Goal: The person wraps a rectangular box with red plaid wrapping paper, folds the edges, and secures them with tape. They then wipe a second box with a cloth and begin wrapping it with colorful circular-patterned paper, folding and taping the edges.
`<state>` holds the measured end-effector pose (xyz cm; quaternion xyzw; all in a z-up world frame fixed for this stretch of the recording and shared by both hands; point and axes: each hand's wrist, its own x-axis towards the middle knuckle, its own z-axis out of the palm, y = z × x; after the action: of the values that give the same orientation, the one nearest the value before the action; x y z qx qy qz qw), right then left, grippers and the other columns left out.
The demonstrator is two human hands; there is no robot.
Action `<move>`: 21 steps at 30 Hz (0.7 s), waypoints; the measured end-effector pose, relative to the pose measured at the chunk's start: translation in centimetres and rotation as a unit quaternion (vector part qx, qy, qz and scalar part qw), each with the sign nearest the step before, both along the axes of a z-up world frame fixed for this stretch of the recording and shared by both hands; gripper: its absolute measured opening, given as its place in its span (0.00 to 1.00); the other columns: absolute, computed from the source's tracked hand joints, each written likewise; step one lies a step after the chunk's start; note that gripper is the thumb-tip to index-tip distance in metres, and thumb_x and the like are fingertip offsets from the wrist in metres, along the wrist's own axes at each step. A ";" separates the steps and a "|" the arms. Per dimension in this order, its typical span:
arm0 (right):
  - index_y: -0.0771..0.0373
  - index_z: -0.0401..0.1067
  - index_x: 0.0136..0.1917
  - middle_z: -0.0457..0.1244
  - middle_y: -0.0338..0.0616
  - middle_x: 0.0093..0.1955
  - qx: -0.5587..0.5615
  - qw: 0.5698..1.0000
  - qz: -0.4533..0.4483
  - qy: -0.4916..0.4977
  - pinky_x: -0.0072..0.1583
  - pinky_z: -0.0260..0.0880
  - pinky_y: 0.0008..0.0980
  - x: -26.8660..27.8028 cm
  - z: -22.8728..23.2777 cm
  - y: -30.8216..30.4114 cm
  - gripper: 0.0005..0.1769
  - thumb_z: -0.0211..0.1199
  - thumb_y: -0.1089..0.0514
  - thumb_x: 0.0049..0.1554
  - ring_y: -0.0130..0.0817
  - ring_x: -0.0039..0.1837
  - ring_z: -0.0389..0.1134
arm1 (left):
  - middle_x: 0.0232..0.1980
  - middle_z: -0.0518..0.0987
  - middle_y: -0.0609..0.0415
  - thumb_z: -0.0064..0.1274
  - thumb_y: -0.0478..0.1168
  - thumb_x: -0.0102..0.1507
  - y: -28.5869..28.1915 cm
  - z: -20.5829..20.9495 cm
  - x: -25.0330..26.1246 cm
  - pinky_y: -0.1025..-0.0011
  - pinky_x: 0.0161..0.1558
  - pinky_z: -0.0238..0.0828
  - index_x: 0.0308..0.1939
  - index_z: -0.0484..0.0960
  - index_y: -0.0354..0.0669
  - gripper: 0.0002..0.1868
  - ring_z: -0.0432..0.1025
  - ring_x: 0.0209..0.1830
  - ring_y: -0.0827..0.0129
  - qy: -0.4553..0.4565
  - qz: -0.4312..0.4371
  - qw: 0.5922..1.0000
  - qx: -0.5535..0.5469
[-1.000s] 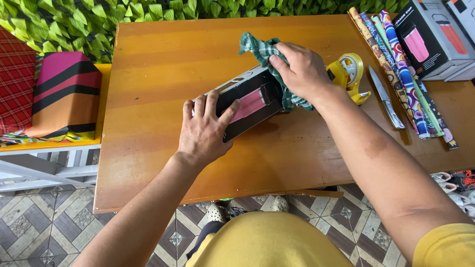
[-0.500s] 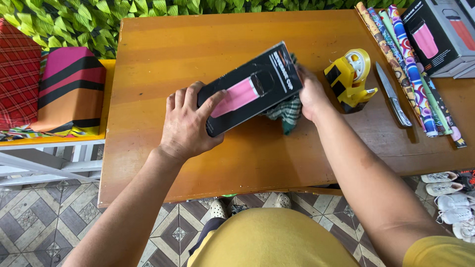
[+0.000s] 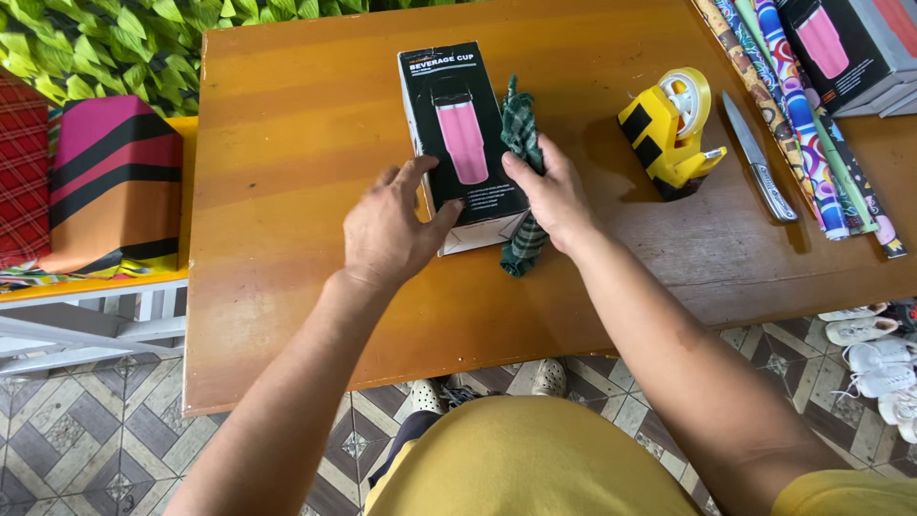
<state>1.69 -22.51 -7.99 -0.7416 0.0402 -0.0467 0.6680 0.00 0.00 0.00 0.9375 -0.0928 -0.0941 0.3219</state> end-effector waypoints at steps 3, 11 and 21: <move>0.63 0.74 0.61 0.70 0.37 0.55 -0.057 0.994 0.005 -0.096 0.60 0.69 0.28 0.0 0.5 -2.3 0.15 0.66 0.55 0.64 0.25 0.56 0.69 | 0.67 0.69 0.50 0.64 0.51 0.48 1.6 0.1 2.7 0.48 0.68 0.64 0.72 0.67 0.61 0.47 0.62 0.69 0.49 -0.302 -0.203 0.922 0.133; 0.65 0.71 0.59 0.67 0.37 0.52 -0.056 0.922 -0.254 -0.286 0.59 0.67 0.28 -2.8 1.9 -6.5 0.07 0.61 0.64 0.67 0.26 0.54 0.65 | 0.77 0.62 0.48 0.73 0.54 0.48 -3.9 1.6 9.5 0.49 0.77 0.50 0.89 0.36 0.74 0.75 0.55 0.79 0.51 -0.160 -0.414 0.767 0.463; 0.65 0.69 0.66 0.66 0.41 0.59 0.067 0.928 -0.232 -0.285 0.64 0.70 0.34 -2.5 3.9 -9.6 0.18 0.56 0.52 0.69 0.31 0.59 0.66 | 0.71 0.65 0.35 0.55 0.82 0.47 -5.0 3.2 10.9 0.44 0.70 0.60 0.80 0.48 0.43 0.70 0.60 0.74 0.41 -0.028 -0.105 0.972 0.211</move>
<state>-0.80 -32.14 -4.04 -0.6203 0.0227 -0.4068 0.6702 10.94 -4.97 3.24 0.9716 -0.1774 -0.1180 0.1027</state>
